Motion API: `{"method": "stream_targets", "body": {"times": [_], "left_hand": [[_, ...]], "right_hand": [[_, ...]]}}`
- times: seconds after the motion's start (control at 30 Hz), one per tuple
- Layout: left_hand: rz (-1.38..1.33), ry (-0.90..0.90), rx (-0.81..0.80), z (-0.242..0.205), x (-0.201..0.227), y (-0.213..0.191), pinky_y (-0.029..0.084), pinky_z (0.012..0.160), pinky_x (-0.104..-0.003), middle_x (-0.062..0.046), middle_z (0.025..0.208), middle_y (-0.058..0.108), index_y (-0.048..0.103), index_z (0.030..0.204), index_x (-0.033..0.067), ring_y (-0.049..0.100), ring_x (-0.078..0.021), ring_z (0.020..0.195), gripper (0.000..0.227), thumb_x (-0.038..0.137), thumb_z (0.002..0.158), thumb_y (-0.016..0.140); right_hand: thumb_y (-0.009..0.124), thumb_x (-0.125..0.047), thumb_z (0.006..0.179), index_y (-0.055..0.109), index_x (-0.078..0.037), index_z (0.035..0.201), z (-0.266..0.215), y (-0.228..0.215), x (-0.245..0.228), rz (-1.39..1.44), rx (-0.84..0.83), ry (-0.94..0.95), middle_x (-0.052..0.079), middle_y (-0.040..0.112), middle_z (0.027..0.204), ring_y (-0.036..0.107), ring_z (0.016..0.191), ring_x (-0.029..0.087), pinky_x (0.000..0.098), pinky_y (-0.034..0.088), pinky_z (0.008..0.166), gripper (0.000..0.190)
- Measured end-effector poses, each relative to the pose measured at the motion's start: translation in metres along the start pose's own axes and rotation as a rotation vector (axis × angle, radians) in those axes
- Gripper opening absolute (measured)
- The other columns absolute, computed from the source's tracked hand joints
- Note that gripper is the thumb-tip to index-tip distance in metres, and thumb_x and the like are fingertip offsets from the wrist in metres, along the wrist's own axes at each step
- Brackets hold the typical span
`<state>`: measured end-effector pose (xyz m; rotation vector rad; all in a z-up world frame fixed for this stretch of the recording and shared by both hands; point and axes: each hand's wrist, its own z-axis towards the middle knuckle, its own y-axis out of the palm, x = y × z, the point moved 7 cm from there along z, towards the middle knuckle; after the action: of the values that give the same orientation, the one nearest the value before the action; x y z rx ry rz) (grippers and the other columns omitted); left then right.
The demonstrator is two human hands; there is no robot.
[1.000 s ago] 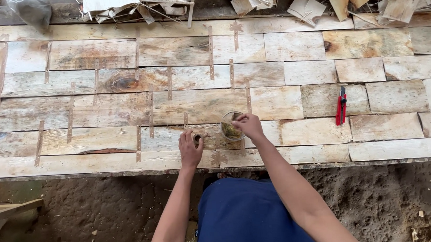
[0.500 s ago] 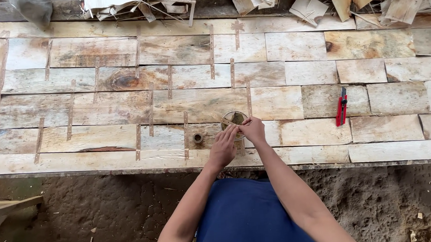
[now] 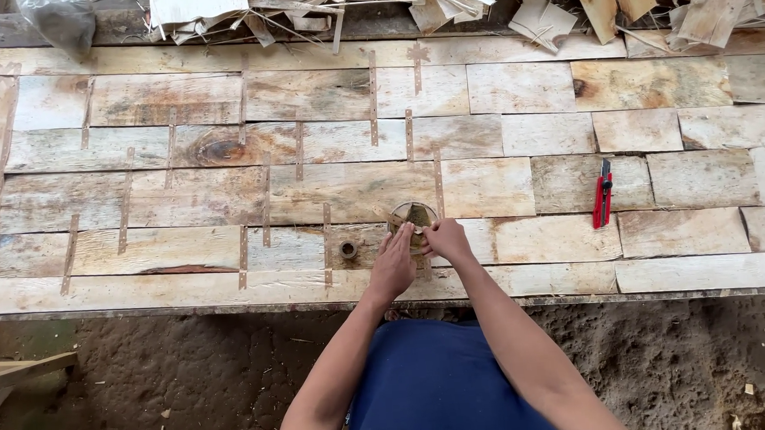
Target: The person repeatedly picks up small wooden strips, applies a paste-like substance from a container to the ends, and places them into gaps between larger wooden planks on a workbench. The person continues this process for several strips, filling gaps in the plank assembly.
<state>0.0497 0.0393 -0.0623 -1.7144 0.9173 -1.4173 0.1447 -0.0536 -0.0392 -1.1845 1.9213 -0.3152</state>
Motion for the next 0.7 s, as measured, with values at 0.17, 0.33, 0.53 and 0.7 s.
{"method": "stream_targets", "body": {"times": [0.17,0.33,0.53,0.7], "left_hand": [[-0.017,0.02,0.039,0.002,-0.003,0.003,0.015,0.126,-0.041,-0.01,0.165,0.036,0.024,0.161,0.0052,0.029,-0.0179,0.154,0.081,0.013,0.084,0.049],[-0.058,0.022,0.049,0.001,-0.002,0.003,0.015,0.126,-0.042,-0.013,0.164,0.036,0.025,0.16,0.003,0.03,-0.0202,0.154,0.08,0.013,0.084,0.048],[-0.073,0.019,0.013,0.001,-0.002,0.001,0.016,0.127,-0.043,-0.013,0.165,0.034,0.024,0.161,0.0029,0.029,-0.0211,0.155,0.08,0.012,0.085,0.049],[-0.051,0.031,0.0,0.0,0.003,-0.006,0.016,0.126,-0.043,-0.011,0.166,0.033,0.024,0.161,0.0031,0.026,-0.0204,0.156,0.078,0.01,0.086,0.047]], "right_hand": [[0.062,-0.041,0.089,0.077,-0.007,0.084,-0.011,-0.008,-0.018,-0.056,-0.115,-0.028,0.01,0.077,0.072,0.077,0.084,0.031,0.041,0.061,0.086,0.038],[0.058,-0.05,0.093,0.073,-0.005,0.084,-0.018,-0.007,-0.029,-0.107,-0.129,-0.072,0.012,0.075,0.066,0.078,0.08,0.032,0.0436,0.061,0.082,0.048],[0.055,-0.037,0.098,0.067,0.0,0.098,0.002,0.003,-0.015,0.085,-0.191,-0.045,0.017,0.077,0.074,0.076,0.058,0.027,0.0342,0.066,0.058,0.038],[0.057,-0.032,0.096,0.069,-0.001,0.096,0.003,0.001,-0.015,0.109,-0.234,-0.065,0.019,0.077,0.077,0.077,0.062,0.028,0.0355,0.067,0.058,0.034]]}}
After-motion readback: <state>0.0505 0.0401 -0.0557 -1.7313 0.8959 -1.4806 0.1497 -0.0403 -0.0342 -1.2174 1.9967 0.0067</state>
